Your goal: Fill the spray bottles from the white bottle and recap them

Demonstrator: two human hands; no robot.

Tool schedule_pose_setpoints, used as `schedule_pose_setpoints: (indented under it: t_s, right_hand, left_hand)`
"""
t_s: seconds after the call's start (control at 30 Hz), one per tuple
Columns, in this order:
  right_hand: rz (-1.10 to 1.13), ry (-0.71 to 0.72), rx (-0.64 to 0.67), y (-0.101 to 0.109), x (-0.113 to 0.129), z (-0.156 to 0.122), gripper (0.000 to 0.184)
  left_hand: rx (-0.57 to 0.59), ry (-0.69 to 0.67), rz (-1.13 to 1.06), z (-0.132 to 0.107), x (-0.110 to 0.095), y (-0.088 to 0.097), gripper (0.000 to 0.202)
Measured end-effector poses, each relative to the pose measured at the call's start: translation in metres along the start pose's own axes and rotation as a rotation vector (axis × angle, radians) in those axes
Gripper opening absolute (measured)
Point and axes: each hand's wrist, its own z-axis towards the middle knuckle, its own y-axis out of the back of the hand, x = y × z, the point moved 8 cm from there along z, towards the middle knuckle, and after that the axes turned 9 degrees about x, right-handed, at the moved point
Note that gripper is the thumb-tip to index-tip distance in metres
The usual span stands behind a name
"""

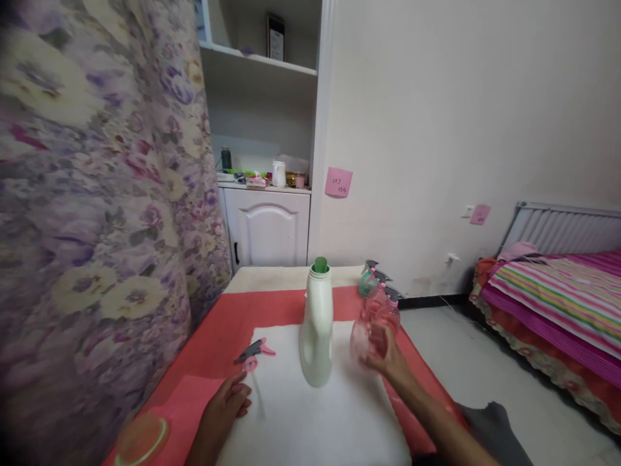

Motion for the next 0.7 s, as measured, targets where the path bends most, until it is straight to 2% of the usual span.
schedule_pose_setpoints:
  t_s: [0.1, 0.17, 0.27, 0.43, 0.57, 0.7]
  right_hand:
    - [0.131, -0.074, -0.054, -0.024, -0.045, -0.044, 0.072]
    - [0.176, -0.165, -0.117, -0.031, -0.07, -0.067, 0.073]
    - [0.255, -0.186, -0.125, -0.038, -0.093, -0.084, 0.078]
    - [0.31, -0.177, 0.028, -0.052, -0.112, -0.088, 0.084]
    - [0.293, -0.151, 0.015, -0.055, -0.118, -0.09, 0.08]
    - [0.253, -0.145, 0.058, -0.06, -0.12, -0.091, 0.079]
  left_hand:
    - [0.014, 0.017, 0.031, 0.002, -0.001, 0.001, 0.048]
    - [0.015, 0.025, 0.058, 0.003, -0.002, 0.002, 0.051]
    - [-0.001, 0.018, 0.104, 0.0, -0.005, 0.005, 0.051]
    - [-0.03, -0.002, 0.175, -0.005, -0.008, 0.007, 0.053]
    - [-0.042, 0.036, 0.252, 0.001, -0.01, 0.007, 0.051]
    - [-0.056, 0.119, 0.4, 0.013, -0.017, 0.001, 0.05]
